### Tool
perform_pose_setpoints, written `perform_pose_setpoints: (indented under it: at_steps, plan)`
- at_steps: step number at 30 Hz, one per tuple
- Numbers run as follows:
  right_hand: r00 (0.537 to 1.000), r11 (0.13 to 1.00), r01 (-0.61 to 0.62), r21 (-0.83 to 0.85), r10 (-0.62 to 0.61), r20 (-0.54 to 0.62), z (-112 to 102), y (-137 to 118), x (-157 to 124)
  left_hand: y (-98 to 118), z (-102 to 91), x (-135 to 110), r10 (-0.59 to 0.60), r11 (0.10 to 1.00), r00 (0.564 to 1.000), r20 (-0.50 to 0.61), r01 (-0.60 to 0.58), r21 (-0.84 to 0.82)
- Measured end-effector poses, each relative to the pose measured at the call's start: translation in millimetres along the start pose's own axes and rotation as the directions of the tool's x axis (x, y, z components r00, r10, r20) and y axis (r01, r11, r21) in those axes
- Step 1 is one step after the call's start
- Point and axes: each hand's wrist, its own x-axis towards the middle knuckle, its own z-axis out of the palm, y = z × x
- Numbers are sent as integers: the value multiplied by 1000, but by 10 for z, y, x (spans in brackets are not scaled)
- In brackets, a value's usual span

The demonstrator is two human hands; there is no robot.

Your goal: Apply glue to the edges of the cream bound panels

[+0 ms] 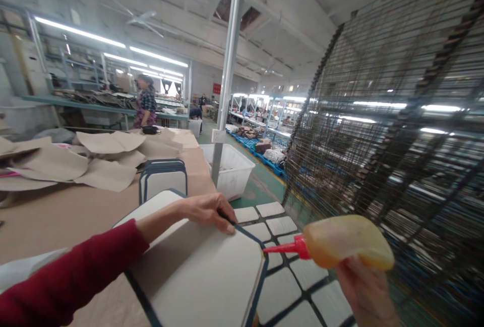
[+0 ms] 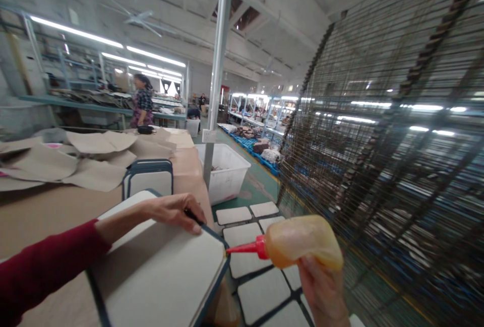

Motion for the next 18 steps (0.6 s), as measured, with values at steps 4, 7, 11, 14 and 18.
perform_pose_setpoints:
  at_steps: [4,7,11,14,18]
  plan:
    - [998,1000,-30,-4,30,-51,-16,86,-39,-23,5,-16,10,1000,999,-44,-12,-28]
    - [996,1000,0,14,1,-84,39,98,-89,-54,6,-15,14,999,997,-73,-16,-37]
    - [998,1000,9,22,-8,-56,121,34,-108,-109,-3,-8,7,999,995,-103,-12,-50]
    - [996,1000,24,13,-22,-86,190,-56,-79,-143,-9,-3,2,999,994,-107,-8,-49]
    - [994,999,32,31,-29,-101,318,-163,-66,-159,-8,-2,-13,999,993,-117,9,-33]
